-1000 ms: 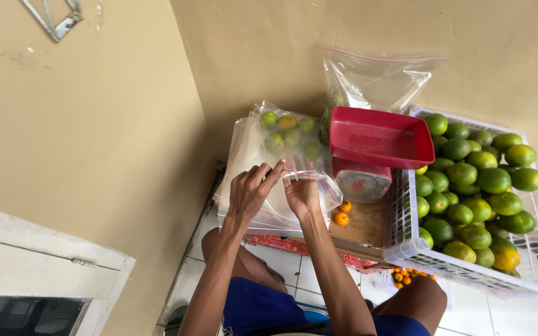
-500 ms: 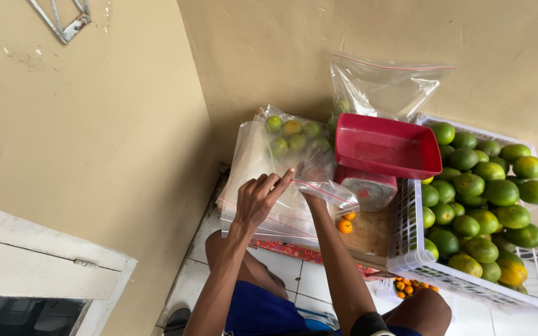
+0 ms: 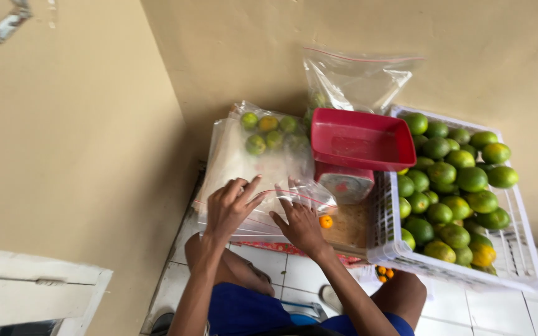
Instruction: The person repeatedly picks green limes from a white crate and places them into the red tray of a mechanical scale. They continue adding limes one by one, occasionally adjusting the pile in the tray, while more limes remain in the crate and some are already bagged nearby.
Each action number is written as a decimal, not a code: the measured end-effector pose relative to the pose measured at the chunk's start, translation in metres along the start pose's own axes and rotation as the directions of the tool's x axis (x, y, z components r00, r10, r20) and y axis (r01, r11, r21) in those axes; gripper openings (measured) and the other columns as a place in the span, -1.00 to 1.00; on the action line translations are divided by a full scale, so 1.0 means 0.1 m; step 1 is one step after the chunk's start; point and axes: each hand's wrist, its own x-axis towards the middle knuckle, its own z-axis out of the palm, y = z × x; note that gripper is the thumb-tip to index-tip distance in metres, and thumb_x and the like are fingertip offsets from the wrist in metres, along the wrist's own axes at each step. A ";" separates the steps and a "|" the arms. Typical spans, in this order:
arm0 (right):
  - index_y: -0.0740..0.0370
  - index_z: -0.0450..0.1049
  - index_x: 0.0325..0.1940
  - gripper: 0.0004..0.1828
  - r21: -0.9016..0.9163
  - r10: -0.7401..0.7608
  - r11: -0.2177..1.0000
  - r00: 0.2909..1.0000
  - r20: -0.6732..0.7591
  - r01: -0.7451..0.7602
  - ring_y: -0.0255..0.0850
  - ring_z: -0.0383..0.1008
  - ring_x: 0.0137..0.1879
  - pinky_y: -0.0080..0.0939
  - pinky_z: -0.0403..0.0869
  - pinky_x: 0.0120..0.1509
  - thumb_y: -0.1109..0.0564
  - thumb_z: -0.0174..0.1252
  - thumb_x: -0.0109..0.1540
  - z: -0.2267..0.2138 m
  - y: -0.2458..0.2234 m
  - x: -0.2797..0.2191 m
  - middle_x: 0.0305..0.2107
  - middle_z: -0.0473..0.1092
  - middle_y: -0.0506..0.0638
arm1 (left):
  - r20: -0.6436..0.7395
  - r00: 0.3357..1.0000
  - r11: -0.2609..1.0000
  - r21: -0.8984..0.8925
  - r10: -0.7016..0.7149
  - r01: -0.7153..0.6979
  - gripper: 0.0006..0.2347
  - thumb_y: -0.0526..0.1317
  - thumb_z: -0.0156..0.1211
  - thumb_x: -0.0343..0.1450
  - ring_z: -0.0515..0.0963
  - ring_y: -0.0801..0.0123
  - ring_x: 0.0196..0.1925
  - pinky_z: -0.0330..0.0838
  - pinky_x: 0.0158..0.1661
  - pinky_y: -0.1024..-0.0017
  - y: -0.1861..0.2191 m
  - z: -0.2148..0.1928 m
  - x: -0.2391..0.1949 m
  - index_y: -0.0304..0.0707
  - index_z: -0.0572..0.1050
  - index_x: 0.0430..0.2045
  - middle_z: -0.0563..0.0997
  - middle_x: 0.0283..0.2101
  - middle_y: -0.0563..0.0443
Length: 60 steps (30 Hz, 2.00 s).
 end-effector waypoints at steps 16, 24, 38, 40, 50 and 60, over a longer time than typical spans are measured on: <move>0.00 0.29 0.42 -0.26 -0.289 -0.221 0.942 0.962 -0.158 0.169 0.09 0.31 0.37 0.15 0.21 0.45 -0.32 0.16 0.24 0.78 0.83 -0.73 0.13 0.41 0.20 | 0.565 0.454 0.584 0.062 -0.689 0.810 -0.65 -0.13 0.06 0.55 0.71 0.18 -0.31 0.58 -0.21 0.05 -0.01 -0.42 -0.55 0.15 0.39 0.27 0.71 -0.30 0.13; 0.08 0.00 0.57 -0.08 -0.424 -0.363 0.870 0.910 -0.202 0.252 0.02 -0.02 0.59 0.06 0.00 0.62 -0.35 0.12 0.27 0.64 0.90 -1.08 0.48 0.01 0.17 | 0.604 0.431 0.490 -0.075 -0.670 0.868 -0.68 -0.01 -0.08 0.55 0.69 0.45 -0.38 0.44 -0.22 0.42 0.01 -0.44 -0.63 0.12 0.53 0.13 0.66 -0.52 0.10; 0.39 0.40 0.23 -0.49 0.096 -0.170 0.975 0.950 -0.262 0.201 -0.06 0.60 -0.14 0.04 0.57 0.02 0.00 0.19 0.31 -0.73 1.23 -1.74 -0.20 0.56 0.14 | 0.529 0.606 0.611 -0.193 -0.594 0.768 -0.57 -0.44 0.12 0.45 0.37 0.12 0.34 0.45 0.01 0.24 0.22 -0.71 -0.24 -0.28 0.39 0.28 0.44 0.31 -0.14; 0.32 0.40 0.25 -0.47 0.107 -0.105 0.985 0.957 -0.270 0.138 -0.06 0.57 -0.16 0.00 0.51 -0.01 -0.02 0.21 0.29 -0.85 1.35 -1.84 -0.24 0.55 0.09 | 0.498 0.628 0.627 -0.199 -0.598 0.753 -0.58 -0.46 0.11 0.46 0.39 0.10 0.32 0.45 0.01 0.23 0.21 -0.68 -0.28 -0.33 0.40 0.27 0.45 0.31 -0.17; 0.22 0.49 0.17 -0.59 0.008 0.203 0.974 0.862 -0.465 -0.225 -0.01 0.60 -0.05 0.01 0.54 0.05 0.08 0.28 0.26 -1.44 2.02 -2.25 -0.09 0.57 0.07 | 0.282 0.836 0.829 -0.185 -0.470 0.528 -0.74 -0.52 0.19 0.58 0.48 -0.13 0.10 0.46 -0.05 0.12 0.60 -0.45 0.04 -0.54 0.53 0.18 0.59 0.15 -0.34; 0.10 0.44 0.31 -0.46 -0.027 0.630 0.776 0.776 0.018 -0.630 0.08 0.64 -0.01 0.19 0.54 0.05 -0.15 0.18 0.31 -1.66 2.84 -1.99 -0.19 0.61 0.20 | 0.495 0.866 0.667 -0.669 0.070 0.328 -0.67 -0.19 0.25 0.46 0.57 0.25 0.11 0.38 0.05 0.28 2.17 0.79 0.85 0.04 0.53 0.14 0.58 0.06 0.13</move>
